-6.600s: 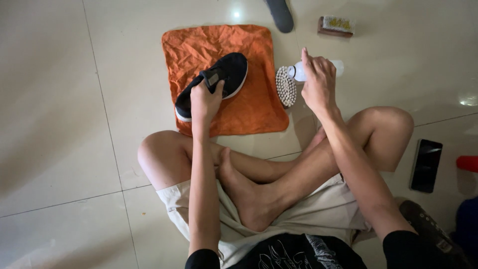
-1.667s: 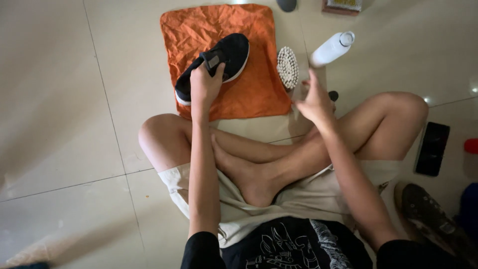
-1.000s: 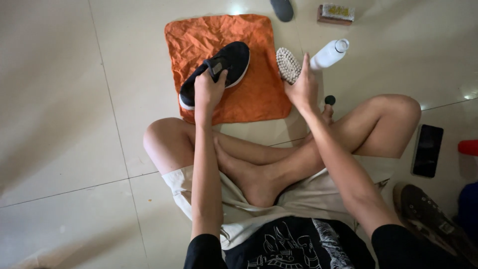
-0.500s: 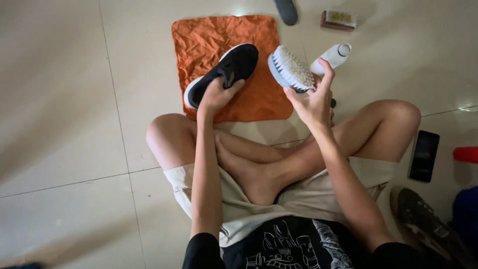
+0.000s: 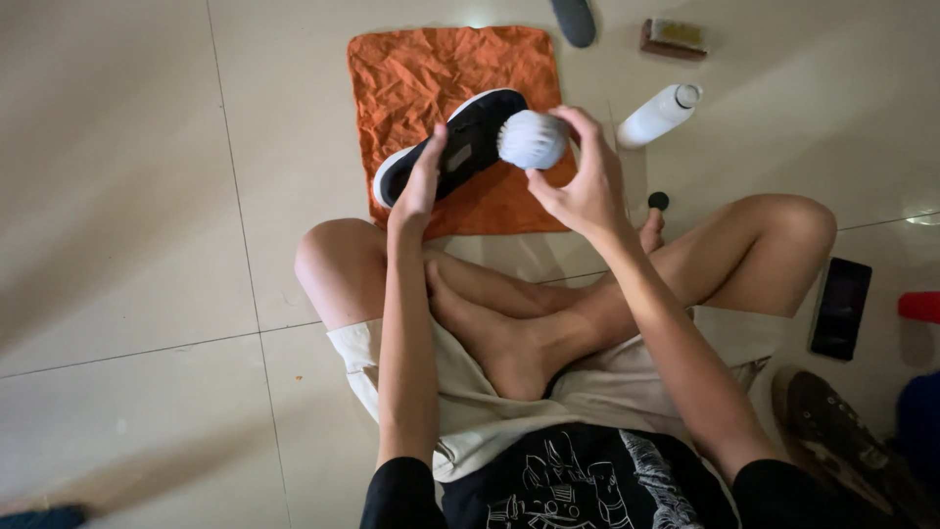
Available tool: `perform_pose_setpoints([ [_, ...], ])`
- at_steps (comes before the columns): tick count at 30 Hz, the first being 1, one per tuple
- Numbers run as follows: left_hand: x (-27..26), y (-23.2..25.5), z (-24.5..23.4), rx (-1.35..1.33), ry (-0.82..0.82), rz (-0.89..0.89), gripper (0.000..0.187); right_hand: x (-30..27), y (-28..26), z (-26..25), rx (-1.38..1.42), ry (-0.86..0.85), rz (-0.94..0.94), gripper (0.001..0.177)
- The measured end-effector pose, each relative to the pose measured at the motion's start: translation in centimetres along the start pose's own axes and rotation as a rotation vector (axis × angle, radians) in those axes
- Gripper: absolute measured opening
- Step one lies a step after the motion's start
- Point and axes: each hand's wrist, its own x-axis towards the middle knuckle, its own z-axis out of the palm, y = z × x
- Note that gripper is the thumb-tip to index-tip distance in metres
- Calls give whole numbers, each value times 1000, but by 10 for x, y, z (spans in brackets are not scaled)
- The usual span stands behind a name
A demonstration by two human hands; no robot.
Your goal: Cleaning a pair of sneakers using a brush, cloth, and cleaning solution while sitting on the floor.
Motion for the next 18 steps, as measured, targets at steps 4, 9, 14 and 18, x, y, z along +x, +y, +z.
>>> perform_pose_setpoints([
  [4,-22,41,-3,32,-250,-123,93,14,-2,28,-130,-75,-249,72],
  [9,18,-3,-11,-32,-406,-104,119,24,-4,71,-252,-173,-498,72],
  [14,68,-49,-31,-2478,-261,-1128,65,20,9,92,68,-318,-244,75],
  [18,56,-45,-23,-2530,-284,-1176,71,26,12,102,116,-230,-241,48],
])
